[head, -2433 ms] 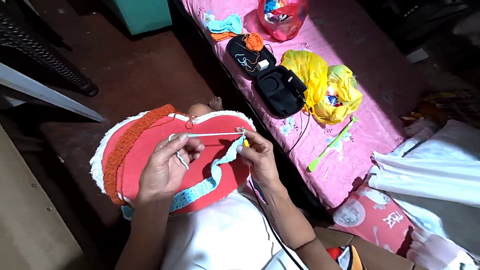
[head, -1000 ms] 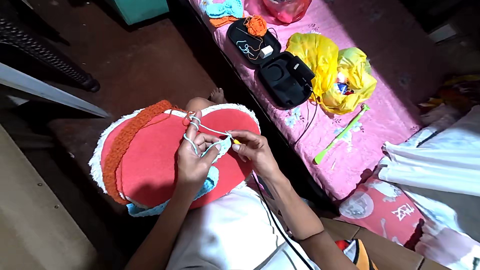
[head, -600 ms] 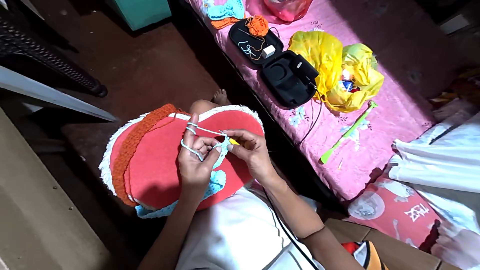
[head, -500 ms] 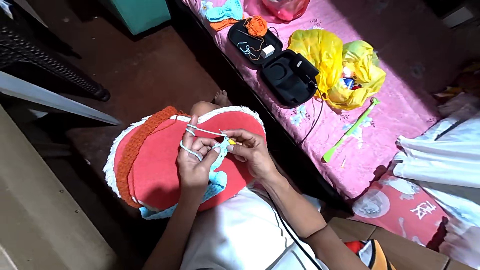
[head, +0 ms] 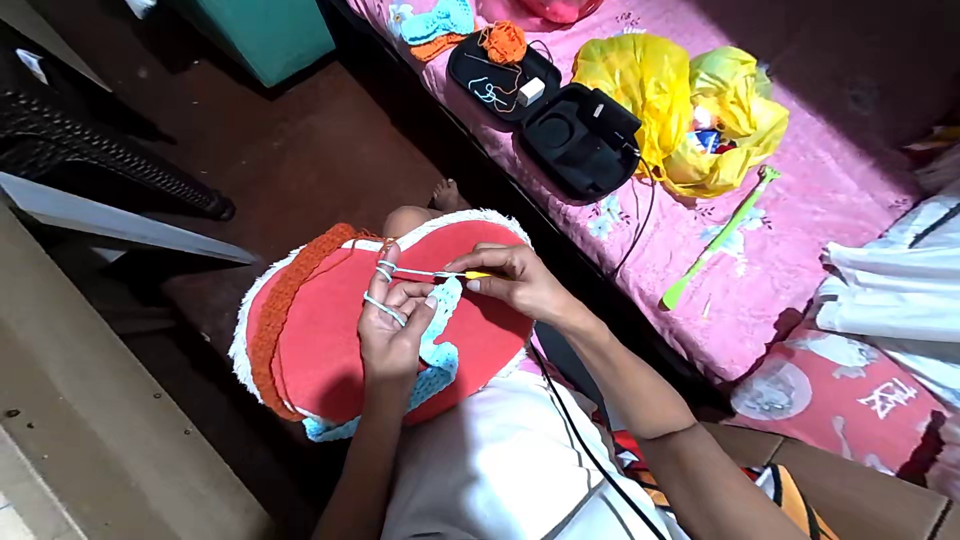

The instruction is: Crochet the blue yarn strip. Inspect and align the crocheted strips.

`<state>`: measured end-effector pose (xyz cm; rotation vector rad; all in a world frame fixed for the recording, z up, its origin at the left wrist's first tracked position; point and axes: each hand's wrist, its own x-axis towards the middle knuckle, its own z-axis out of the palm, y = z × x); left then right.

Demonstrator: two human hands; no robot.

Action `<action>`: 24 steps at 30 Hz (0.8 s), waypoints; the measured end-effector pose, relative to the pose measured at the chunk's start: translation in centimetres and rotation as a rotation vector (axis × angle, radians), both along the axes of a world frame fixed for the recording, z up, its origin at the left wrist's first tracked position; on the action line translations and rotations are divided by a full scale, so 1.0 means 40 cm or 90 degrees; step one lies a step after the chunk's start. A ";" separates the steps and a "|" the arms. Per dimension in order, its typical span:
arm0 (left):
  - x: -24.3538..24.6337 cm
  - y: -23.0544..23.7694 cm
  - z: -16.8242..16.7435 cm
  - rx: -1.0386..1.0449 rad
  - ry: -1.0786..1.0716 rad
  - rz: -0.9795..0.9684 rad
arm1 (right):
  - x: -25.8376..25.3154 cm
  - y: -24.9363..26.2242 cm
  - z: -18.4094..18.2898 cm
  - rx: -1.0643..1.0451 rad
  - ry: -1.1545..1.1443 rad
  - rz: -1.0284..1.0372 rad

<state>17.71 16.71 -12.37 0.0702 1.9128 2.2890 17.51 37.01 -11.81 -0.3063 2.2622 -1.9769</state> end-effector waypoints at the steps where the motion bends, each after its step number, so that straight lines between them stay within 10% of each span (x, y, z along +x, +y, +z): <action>1: 0.001 -0.002 0.002 -0.020 0.010 -0.002 | 0.003 0.004 -0.007 0.005 0.009 -0.002; 24: 0.005 0.020 0.000 -0.235 0.082 0.013 | 0.044 0.020 -0.076 0.230 0.252 -0.050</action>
